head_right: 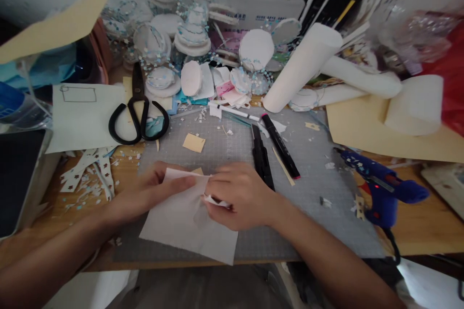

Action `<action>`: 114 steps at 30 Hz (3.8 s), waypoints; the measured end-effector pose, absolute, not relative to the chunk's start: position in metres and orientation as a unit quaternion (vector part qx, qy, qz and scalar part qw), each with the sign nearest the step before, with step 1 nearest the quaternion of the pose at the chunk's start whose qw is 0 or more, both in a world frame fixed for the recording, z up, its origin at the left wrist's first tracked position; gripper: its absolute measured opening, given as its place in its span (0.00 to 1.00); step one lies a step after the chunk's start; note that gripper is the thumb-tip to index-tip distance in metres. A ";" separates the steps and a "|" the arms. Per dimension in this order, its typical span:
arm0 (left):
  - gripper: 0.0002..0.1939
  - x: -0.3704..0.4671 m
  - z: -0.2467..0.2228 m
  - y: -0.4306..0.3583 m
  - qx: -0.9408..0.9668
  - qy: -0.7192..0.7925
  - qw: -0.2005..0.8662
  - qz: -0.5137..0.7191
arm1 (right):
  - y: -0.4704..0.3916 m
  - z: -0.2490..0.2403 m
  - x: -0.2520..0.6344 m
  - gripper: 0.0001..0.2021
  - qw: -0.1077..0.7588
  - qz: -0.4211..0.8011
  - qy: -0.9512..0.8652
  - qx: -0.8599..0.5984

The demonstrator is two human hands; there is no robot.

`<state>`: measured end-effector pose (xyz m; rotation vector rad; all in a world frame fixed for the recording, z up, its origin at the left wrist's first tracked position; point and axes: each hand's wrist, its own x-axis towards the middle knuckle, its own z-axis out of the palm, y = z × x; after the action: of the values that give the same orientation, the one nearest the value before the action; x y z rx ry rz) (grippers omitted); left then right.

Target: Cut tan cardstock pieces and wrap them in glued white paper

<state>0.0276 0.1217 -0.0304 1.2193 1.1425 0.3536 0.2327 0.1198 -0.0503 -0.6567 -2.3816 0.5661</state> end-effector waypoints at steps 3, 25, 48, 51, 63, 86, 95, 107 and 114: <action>0.19 0.028 -0.028 0.120 0.522 0.498 0.674 0.158 | 0.120 -0.050 0.234 0.09 0.310 0.311 -0.867 -0.236; 0.10 0.026 -0.029 0.119 0.470 0.459 0.711 0.250 | 0.121 -0.034 0.240 0.17 0.306 0.511 -0.758 -0.267; 0.13 0.021 -0.041 0.125 0.707 0.459 0.484 0.235 | 0.175 -0.056 0.213 0.09 0.234 0.243 -0.824 -0.456; 0.10 0.019 -0.038 0.127 0.739 0.480 0.397 0.256 | 0.181 -0.060 0.207 0.07 0.251 0.257 -0.814 -0.456; 0.09 0.005 -0.037 0.141 0.715 0.455 0.488 0.209 | 0.153 -0.045 0.231 0.10 0.398 0.548 -0.602 -0.423; 0.11 -0.008 -0.034 0.148 0.807 0.434 0.386 0.105 | 0.127 -0.052 0.211 0.01 0.190 0.498 -0.692 -0.486; 0.12 -0.006 -0.034 0.147 0.807 0.441 0.377 0.108 | 0.127 -0.056 0.210 0.03 0.197 0.483 -0.705 -0.481; 0.13 -0.006 -0.037 0.148 0.802 0.453 0.375 0.108 | 0.128 -0.058 0.208 0.04 0.184 0.427 -0.747 -0.475; 0.12 -0.006 -0.040 0.148 0.804 0.452 0.370 0.111 | 0.128 -0.062 0.211 0.07 0.177 0.426 -0.765 -0.450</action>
<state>-0.0060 0.1479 -0.0401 2.0635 1.1591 0.2858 0.2115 0.1276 -0.0617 -1.2747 -2.1643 1.2051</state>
